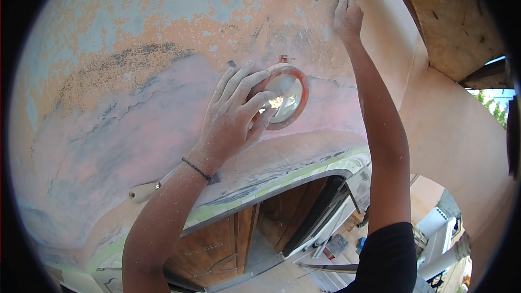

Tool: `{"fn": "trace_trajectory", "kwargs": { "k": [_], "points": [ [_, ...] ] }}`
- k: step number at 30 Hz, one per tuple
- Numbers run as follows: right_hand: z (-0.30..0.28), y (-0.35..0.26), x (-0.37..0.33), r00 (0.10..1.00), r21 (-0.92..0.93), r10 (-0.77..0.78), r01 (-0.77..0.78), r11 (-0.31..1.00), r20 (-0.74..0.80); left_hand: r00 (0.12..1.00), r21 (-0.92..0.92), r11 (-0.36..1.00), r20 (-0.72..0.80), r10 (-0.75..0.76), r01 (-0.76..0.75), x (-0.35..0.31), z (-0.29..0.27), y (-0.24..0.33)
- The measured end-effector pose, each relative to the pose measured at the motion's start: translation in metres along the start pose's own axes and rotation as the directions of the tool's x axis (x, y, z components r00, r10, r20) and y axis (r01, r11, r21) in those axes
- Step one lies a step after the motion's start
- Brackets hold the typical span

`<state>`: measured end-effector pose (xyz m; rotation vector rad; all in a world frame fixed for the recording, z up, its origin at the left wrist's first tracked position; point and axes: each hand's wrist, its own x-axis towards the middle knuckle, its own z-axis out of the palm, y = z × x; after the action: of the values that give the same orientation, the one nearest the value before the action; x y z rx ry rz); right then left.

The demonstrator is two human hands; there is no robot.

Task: Sanding down a wall surface around a light fixture or outlet before painting.

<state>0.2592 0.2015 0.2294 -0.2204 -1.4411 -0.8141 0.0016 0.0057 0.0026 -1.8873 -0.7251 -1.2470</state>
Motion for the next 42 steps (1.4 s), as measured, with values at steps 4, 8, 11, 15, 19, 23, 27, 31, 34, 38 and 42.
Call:
{"fn": "trace_trajectory", "kwargs": {
  "k": [4, 8, 11, 15, 19, 23, 27, 31, 34, 38, 42],
  "points": [
    [0.011, -0.013, -0.011, 0.981, -0.068, 0.182, -0.186, 0.98, -0.062, 1.0, 0.017, 1.0, 0.004, -0.009, 0.009, -0.003, 0.001, -0.003],
    [0.008, -0.006, 0.005, 0.965, -0.094, 0.259, -0.262, 0.96, -0.051, 1.0, 0.013, 1.0, 0.003, -0.013, 0.013, -0.003, 0.0, -0.002],
    [0.011, 0.019, 0.016, 0.996, -0.323, 0.068, -0.082, 0.943, -0.055, 1.0, -0.005, 1.0, 0.001, -0.005, 0.005, 0.001, 0.001, 0.001],
    [0.026, -0.076, -0.019, 0.999, -0.048, -0.013, 0.015, 0.999, 0.043, 1.0, 0.019, 1.0, 0.013, -0.024, 0.023, -0.006, -0.003, -0.002],
    [0.002, -0.015, -0.004, 0.998, -0.004, -0.047, 0.047, 0.999, 0.043, 1.0, 0.007, 1.0, 0.001, -0.002, 0.002, 0.0, -0.001, 0.003],
    [0.016, -0.035, -0.015, 0.992, 0.032, 0.118, -0.119, 0.992, 0.038, 1.0, 0.03, 1.0, 0.007, -0.009, 0.009, -0.003, -0.001, -0.001],
    [0.003, -0.061, -0.023, 0.915, 0.161, -0.366, 0.34, 0.926, 0.172, 1.0, 0.005, 1.0, 0.009, -0.002, 0.002, -0.002, 0.0, 0.002],
    [0.008, -0.005, -0.002, 0.913, 0.175, 0.403, -0.387, 0.905, -0.065, 1.0, 0.007, 1.0, -0.008, 0.002, -0.002, 0.003, 0.0, 0.0],
    [0.014, -0.106, -0.039, 0.952, 0.279, -0.252, 0.198, 0.94, 0.173, 0.999, 0.025, 1.0, 0.03, -0.019, 0.018, -0.009, -0.002, -0.007],
    [-0.002, 0.01, -0.011, 0.946, 0.27, 0.323, -0.307, 0.913, -0.016, 1.0, -0.035, 0.999, -0.009, 0.005, -0.005, 0.003, -0.003, 0.002],
    [0.014, -0.011, -0.036, 0.962, 0.079, 0.259, -0.252, 0.964, -0.091, 1.0, -0.019, 1.0, 0.006, 0.001, 0.0, -0.002, -0.002, -0.003]
  ]
}}
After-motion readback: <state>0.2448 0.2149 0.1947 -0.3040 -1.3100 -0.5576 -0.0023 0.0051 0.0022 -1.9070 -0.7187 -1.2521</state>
